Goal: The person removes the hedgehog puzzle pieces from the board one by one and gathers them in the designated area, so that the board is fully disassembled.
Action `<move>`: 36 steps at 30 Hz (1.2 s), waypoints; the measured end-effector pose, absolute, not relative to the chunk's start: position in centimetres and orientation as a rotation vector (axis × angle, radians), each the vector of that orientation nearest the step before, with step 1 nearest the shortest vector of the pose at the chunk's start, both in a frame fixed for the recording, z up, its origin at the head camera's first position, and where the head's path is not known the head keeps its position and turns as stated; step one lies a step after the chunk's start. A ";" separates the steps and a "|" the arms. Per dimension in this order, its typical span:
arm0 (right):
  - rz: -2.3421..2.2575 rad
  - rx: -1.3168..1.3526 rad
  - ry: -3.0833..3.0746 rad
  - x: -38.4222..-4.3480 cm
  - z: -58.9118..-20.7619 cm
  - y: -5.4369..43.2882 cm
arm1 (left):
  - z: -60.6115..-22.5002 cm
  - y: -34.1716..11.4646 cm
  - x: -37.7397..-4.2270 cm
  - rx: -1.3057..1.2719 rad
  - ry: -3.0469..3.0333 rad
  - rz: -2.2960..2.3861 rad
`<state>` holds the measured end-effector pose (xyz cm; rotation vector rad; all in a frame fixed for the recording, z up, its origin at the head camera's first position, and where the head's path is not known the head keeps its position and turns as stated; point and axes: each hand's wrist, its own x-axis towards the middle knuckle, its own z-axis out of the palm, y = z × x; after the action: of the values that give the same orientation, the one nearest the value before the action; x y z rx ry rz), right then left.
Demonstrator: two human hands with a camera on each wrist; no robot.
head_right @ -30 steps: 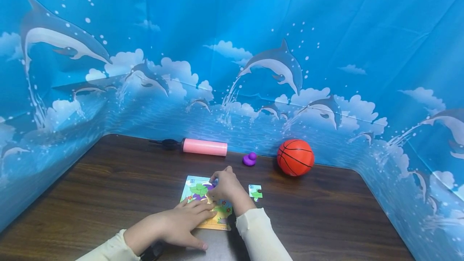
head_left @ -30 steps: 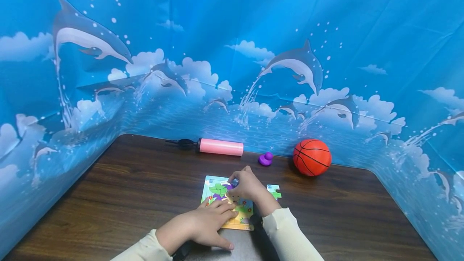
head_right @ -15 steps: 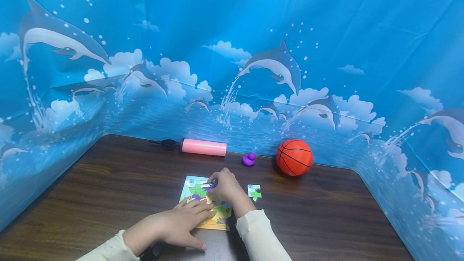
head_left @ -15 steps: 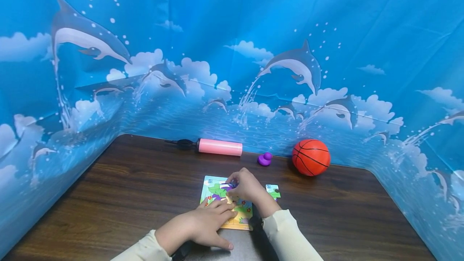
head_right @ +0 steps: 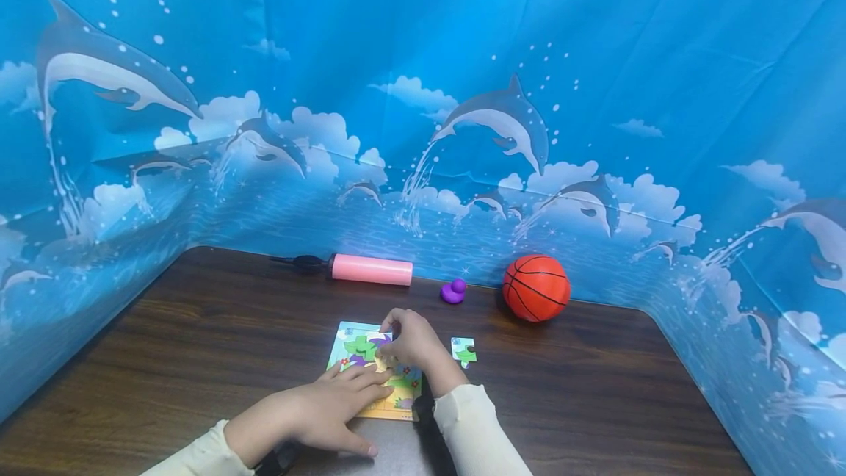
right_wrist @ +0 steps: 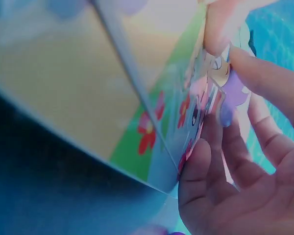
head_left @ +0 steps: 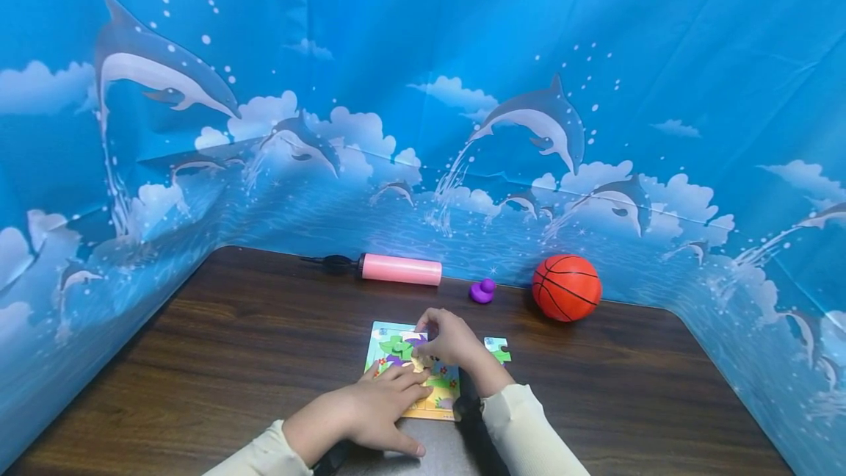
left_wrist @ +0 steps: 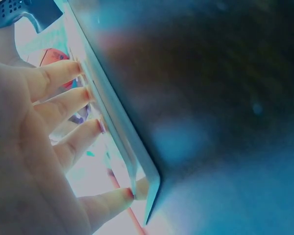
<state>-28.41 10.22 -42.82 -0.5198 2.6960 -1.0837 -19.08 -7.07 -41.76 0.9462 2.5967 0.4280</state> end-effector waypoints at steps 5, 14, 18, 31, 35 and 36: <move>-1.328 -0.458 2.511 -28.7 -43.0 11.0 | -41.8 -7.0 -19.1 0.945 2.589 0.424; -1.758 -0.020 2.143 -28.9 -42.4 14.0 | -41.8 -6.8 -19.2 0.934 2.576 0.434; -1.842 0.139 2.074 -28.7 -42.0 16.5 | -41.6 -6.8 -19.2 0.919 2.556 0.453; -1.883 0.112 1.967 -27.3 -41.4 26.6 | -41.7 -7.3 -19.0 0.926 2.588 0.477; -1.848 0.201 2.035 -26.8 -41.3 28.9 | -41.8 -7.1 -19.1 0.933 2.583 0.479; -1.833 0.225 2.060 -26.6 -41.3 29.5 | -41.8 -7.1 -19.1 0.933 2.580 0.480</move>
<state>-26.62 29.45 -41.29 0.2254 2.0600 -1.8331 -19.10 -7.08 -41.78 0.9328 2.5803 0.4800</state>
